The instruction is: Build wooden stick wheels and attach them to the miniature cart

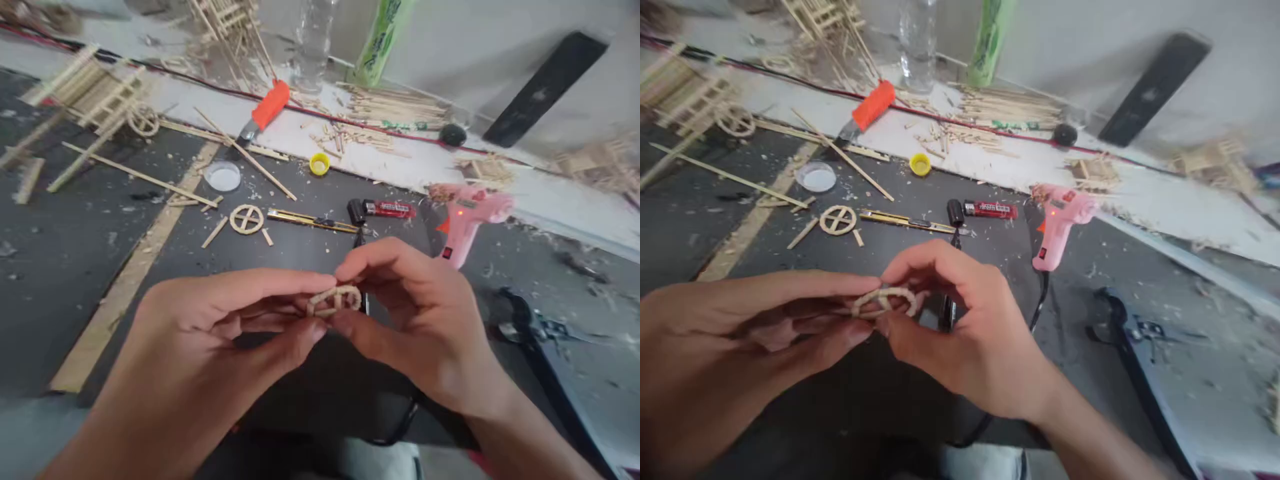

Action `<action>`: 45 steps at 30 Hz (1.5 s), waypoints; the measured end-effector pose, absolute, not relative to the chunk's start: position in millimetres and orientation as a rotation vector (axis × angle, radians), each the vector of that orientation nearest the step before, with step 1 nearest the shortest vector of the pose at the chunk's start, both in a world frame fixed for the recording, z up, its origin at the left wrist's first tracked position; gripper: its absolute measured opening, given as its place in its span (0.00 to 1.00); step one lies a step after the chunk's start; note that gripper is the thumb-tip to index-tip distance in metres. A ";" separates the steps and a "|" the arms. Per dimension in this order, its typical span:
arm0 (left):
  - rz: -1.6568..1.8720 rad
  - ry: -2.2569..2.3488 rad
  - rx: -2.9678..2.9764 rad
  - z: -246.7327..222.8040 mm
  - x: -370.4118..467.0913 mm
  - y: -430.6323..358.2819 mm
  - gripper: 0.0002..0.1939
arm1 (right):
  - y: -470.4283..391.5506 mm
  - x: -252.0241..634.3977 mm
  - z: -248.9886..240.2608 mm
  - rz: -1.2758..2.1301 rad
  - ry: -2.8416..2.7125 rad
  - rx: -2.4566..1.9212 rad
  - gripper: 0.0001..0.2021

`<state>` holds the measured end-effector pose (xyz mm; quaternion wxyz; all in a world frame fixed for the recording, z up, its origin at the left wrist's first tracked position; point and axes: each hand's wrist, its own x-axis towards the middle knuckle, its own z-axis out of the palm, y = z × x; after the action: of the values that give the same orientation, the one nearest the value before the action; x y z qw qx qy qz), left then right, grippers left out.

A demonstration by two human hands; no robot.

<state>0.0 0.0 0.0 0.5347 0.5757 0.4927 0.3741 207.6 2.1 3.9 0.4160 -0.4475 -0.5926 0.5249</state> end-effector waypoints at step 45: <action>1.013 1.352 2.437 -6.5 5.6 7.1 0.07 | 7.7 197.3 1.2 1.323 -1.355 -1.415 0.14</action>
<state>5.6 7.1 -6.5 0.0883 0.8187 0.4541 0.3402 197.3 7.7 1.2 0.3790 -0.5540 -0.5304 0.5178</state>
